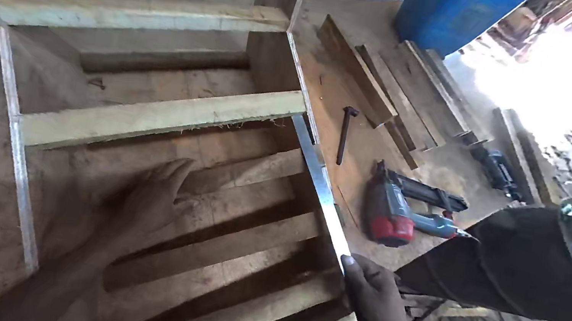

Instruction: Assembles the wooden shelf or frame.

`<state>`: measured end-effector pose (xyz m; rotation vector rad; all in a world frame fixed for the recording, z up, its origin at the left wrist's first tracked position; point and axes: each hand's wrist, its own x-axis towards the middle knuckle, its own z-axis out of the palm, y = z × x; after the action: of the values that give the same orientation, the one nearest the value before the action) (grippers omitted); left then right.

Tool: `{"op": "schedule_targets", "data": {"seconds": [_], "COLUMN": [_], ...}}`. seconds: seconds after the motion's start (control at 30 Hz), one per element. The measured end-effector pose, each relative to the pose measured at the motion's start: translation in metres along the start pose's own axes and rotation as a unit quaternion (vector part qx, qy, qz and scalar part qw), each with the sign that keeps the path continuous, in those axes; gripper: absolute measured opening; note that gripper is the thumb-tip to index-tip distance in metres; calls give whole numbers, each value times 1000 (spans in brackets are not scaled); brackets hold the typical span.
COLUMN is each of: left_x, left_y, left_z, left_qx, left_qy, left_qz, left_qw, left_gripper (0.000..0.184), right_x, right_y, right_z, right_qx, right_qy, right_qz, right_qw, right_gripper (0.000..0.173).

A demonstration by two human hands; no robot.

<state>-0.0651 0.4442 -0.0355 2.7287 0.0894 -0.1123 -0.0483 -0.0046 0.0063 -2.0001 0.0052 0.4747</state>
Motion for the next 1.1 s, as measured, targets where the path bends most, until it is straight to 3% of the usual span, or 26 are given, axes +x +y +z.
{"op": "schedule_targets", "data": {"seconds": [0.17,0.63,1.1], "left_x": [13,34,27], "left_y": [-19,-2,4], "left_z": [15,25,50], "left_qx": [20,35,-25], "left_qy": [-13,-32,12], "left_qz": [17,44,40], "left_qw": [1000,998,999], "left_gripper": [85,90,74], "right_x": [13,6,3], "right_y": [3,7,2], "right_z": [-6,11,13], "right_qx": [-31,-144,-128], "right_qy": [13,96,98], "right_qz": [-2,-36,-23], "right_qw": [999,984,987], "right_gripper": [35,34,38]}}
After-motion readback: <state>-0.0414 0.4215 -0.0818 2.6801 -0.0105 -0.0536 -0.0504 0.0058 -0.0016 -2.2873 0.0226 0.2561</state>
